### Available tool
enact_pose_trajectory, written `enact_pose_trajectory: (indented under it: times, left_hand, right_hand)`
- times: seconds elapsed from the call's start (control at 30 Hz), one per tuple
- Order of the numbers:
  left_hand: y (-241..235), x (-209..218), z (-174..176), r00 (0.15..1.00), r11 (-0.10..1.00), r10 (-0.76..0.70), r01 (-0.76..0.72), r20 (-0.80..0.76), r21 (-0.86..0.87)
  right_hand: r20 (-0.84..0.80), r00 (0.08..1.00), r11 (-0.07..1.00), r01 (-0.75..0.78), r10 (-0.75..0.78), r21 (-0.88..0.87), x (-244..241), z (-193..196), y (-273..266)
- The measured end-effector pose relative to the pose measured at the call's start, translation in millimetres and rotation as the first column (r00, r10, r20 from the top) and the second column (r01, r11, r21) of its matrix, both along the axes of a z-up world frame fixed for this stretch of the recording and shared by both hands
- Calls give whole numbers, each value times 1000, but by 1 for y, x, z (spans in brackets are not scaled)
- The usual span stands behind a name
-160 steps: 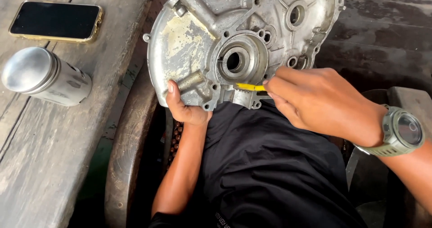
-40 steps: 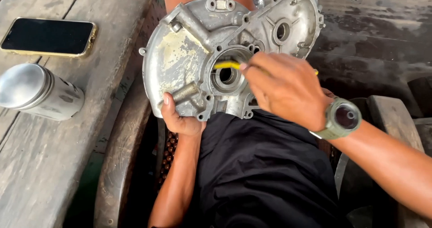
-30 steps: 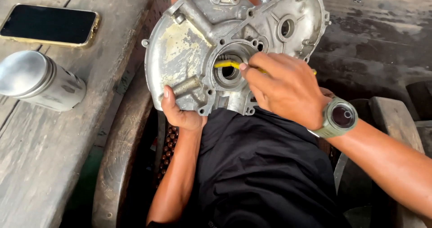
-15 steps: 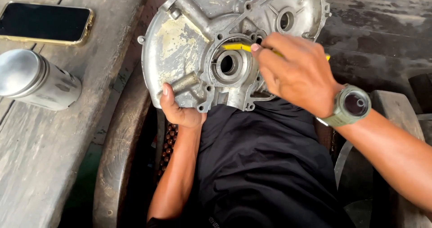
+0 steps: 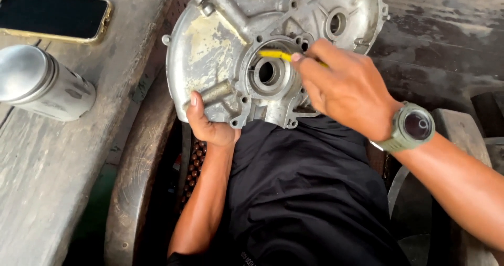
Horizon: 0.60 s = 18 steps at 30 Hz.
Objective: Cleaning a motorcycle engine casing using a small brush to remove dirt and grime from internal surfaces and crevices.
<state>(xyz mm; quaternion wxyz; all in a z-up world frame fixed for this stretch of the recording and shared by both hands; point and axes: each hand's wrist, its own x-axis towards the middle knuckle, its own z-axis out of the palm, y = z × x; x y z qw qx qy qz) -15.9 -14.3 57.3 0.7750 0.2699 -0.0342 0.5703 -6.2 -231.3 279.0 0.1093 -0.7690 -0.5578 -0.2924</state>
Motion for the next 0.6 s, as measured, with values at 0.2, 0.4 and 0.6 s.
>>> enact_pose_trajectory:
  times: [0.2, 0.4, 0.6]
  left_hand:
    - [-9, -5, 6, 997, 971, 73, -66, -23, 229]
    - [12, 9, -33, 756, 572, 640, -587, 135, 574]
    - [6, 11, -60, 737, 541, 665, -586, 120, 603]
  right_hand:
    - [69, 981, 981, 186, -182, -47, -15, 1, -14]
    - [19, 968, 963, 253, -252, -96, -13, -1, -15]
    - [5, 929, 915, 364, -369, -174, -33, 4, -17]
